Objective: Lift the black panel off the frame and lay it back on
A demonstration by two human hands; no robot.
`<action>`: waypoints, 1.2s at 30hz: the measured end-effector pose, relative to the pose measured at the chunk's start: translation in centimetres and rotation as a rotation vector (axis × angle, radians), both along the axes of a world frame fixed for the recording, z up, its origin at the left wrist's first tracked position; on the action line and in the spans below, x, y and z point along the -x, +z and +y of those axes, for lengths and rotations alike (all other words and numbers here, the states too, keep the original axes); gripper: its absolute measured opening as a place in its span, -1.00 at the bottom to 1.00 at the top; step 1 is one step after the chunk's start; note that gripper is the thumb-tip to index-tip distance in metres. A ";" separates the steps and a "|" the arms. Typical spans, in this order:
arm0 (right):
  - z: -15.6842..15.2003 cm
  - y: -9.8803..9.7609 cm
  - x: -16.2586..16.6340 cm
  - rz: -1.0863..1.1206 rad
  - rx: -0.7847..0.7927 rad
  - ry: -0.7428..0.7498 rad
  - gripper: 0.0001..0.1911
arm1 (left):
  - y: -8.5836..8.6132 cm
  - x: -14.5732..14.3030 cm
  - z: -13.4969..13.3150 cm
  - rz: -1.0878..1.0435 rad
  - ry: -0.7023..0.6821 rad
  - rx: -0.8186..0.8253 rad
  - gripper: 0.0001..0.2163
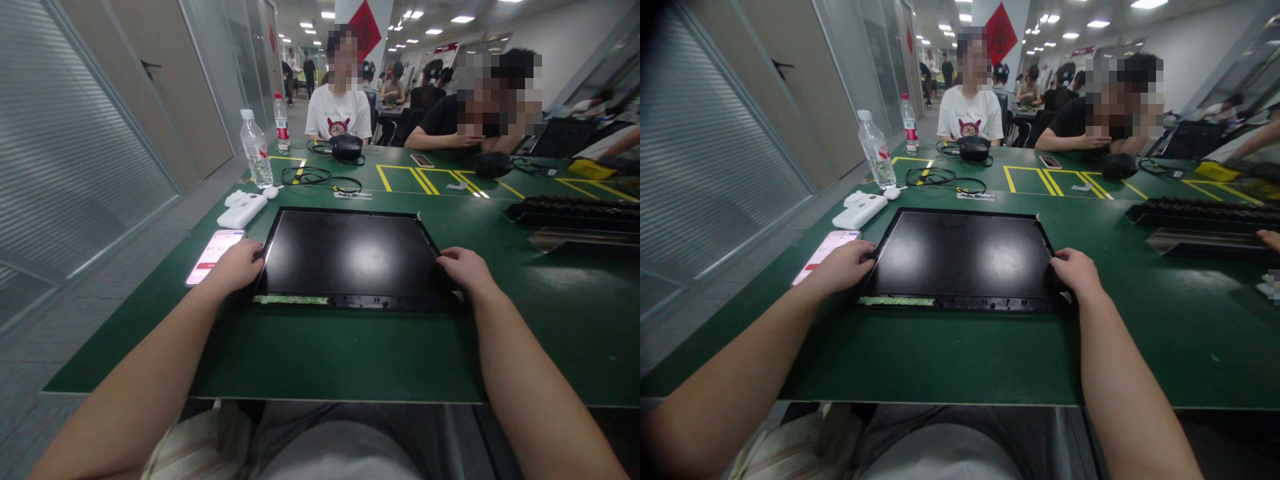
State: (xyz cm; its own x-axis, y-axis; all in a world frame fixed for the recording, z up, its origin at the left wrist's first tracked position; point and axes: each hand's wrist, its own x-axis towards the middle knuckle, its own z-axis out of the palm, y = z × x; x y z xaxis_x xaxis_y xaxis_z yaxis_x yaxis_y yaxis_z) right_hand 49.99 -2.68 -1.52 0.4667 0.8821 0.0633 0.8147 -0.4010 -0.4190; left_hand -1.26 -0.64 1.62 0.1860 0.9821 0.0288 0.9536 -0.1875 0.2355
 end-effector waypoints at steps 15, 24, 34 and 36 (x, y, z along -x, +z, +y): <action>-0.3 0.6 0.7 -0.066 0.060 0.003 -0.64 | 2.1 -2.8 -1.4 -0.947 0.516 0.057 -0.84; -0.4 0.8 0.7 -0.060 0.086 0.008 -0.62 | 2.5 -3.7 -1.3 -1.332 0.714 0.254 -0.72; -0.4 0.7 0.8 -0.061 0.084 -0.007 -0.62 | 2.5 -3.6 -1.7 -1.457 0.570 0.405 -0.20; -0.4 0.7 0.8 -0.059 0.079 -0.005 -0.62 | 2.6 -3.7 -1.8 -1.450 0.560 0.389 -0.26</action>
State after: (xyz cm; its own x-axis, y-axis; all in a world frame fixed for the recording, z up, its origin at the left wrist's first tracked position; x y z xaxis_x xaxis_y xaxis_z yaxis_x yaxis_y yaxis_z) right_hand 49.19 -3.12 -0.79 0.4682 0.8834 0.0208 0.8351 -0.4346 -0.3373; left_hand 2.39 -2.43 4.19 -0.1434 0.9033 -0.4044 -0.1831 0.3773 0.9078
